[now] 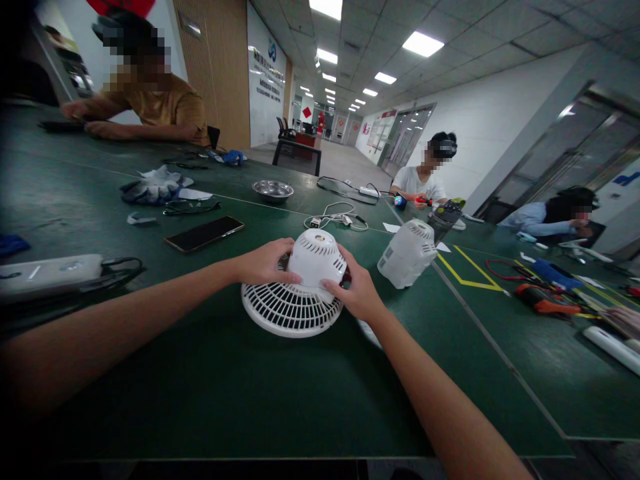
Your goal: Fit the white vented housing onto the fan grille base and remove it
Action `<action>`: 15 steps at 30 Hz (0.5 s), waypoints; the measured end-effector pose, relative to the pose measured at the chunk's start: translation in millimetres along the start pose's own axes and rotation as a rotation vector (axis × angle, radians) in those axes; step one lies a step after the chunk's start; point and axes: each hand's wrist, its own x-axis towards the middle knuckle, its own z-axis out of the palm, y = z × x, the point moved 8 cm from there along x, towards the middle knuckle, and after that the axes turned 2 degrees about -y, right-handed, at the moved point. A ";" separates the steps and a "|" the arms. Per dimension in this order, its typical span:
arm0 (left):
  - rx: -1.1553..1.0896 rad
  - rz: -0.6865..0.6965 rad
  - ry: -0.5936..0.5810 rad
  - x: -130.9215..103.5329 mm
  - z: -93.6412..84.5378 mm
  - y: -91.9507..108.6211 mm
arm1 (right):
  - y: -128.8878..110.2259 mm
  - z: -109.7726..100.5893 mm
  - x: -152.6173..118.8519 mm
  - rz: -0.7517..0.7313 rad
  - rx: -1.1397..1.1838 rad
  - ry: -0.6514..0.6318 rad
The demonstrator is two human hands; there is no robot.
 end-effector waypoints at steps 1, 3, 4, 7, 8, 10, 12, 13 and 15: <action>0.058 0.004 -0.037 0.2 2.0 0.4 | -0.4 0.2 0.1 0.003 0.003 -0.003; 0.137 0.003 -0.084 0.1 4.4 0.2 | -0.9 0.4 0.4 0.009 0.002 -0.011; 0.160 0.000 -0.089 -0.1 4.4 -0.1 | -1.1 0.4 0.5 0.010 -0.002 -0.013; 0.197 0.001 -0.080 -1.1 3.5 -0.4 | -1.3 0.0 0.3 0.007 -0.012 -0.015; 0.200 0.004 -0.076 -1.4 3.4 -0.4 | -1.5 -0.1 0.1 0.002 -0.014 -0.016; 0.192 0.017 -0.074 -1.7 3.8 -0.1 | -2.2 -0.3 -0.3 -0.009 -0.025 -0.016; 0.190 0.031 -0.073 -1.4 4.3 1.0 | -2.9 -0.4 -0.4 -0.011 -0.056 -0.016; 0.199 0.036 -0.068 -1.1 4.4 1.9 | -3.4 -0.4 -0.2 -0.012 -0.081 -0.016; 0.237 0.043 -0.046 -0.8 3.7 4.7 | -6.3 -0.4 0.4 -0.035 -0.158 -0.010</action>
